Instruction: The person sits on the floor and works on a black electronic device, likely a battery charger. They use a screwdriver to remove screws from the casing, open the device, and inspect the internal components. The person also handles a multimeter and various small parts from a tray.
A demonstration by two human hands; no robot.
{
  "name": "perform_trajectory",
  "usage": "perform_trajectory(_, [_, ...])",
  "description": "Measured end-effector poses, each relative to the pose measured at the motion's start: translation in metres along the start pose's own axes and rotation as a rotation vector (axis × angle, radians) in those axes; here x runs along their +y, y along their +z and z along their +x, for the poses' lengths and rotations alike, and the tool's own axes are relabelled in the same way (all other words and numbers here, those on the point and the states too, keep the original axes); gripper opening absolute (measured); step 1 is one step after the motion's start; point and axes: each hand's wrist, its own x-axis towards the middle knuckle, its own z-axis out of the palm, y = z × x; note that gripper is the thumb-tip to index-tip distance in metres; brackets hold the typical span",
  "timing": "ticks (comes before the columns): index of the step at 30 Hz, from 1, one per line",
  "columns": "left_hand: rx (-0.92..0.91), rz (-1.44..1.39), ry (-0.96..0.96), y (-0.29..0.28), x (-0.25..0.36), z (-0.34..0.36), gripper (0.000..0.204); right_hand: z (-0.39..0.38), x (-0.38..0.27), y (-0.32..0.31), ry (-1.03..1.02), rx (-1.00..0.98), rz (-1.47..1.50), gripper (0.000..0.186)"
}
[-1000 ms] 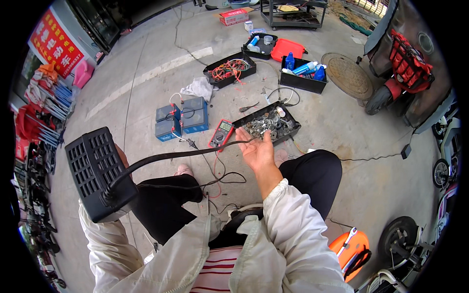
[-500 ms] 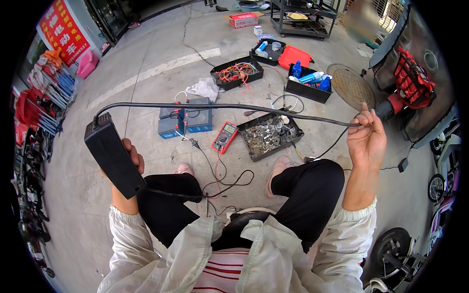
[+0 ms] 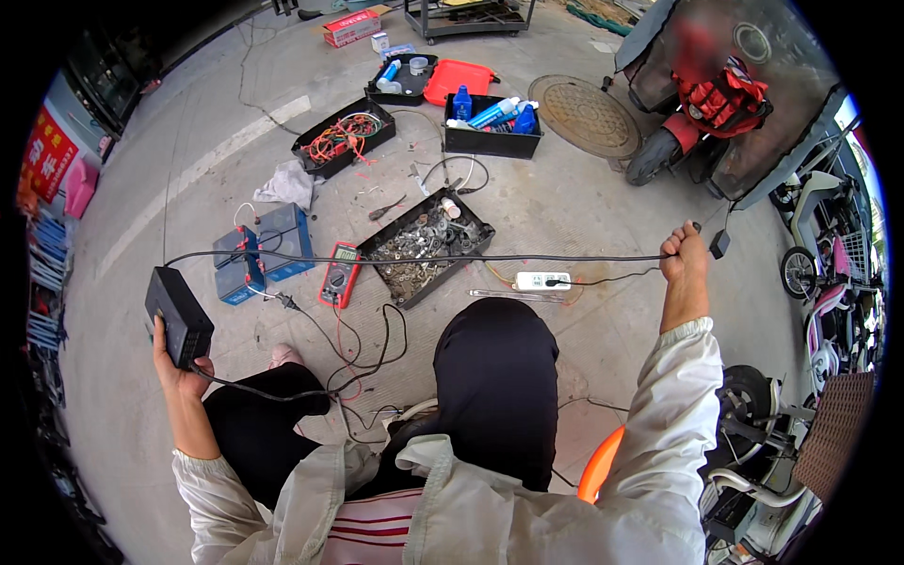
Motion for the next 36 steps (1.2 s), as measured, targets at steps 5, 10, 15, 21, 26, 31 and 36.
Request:
perform_trajectory(5, [0.107,0.307,-0.058,0.036,-0.034,0.0,0.04,0.042,0.076,-0.041,-0.131,0.195,-0.563,0.032])
perform_trajectory(10, [0.061,0.584,-0.055,0.049,-0.064,0.006,0.044,0.048,0.182,-0.067,0.112,-0.084,-1.416,0.051])
perform_trajectory(15, [0.049,0.715,-0.219,0.055,-0.092,0.026,0.05,0.08,0.287,-0.108,-0.055,-0.394,-1.772,0.033])
perform_trajectory(21, [-0.213,0.767,-0.288,0.094,-0.113,0.035,0.077,0.101,0.347,-0.124,-0.119,-0.199,-1.939,0.029])
perform_trajectory(26, [-0.276,0.844,-0.252,0.117,-0.121,0.044,0.085,0.111,0.358,-0.119,-0.144,-0.17,-1.967,0.03])
perform_trajectory(31, [-0.295,0.9,-0.166,0.128,-0.127,0.05,0.088,0.12,0.361,-0.113,-0.081,-0.254,-2.074,0.037])
perform_trajectory(36, [-0.369,0.838,-0.219,0.127,-0.128,0.052,0.092,0.156,0.378,-0.122,-0.017,-0.259,-2.201,0.032])
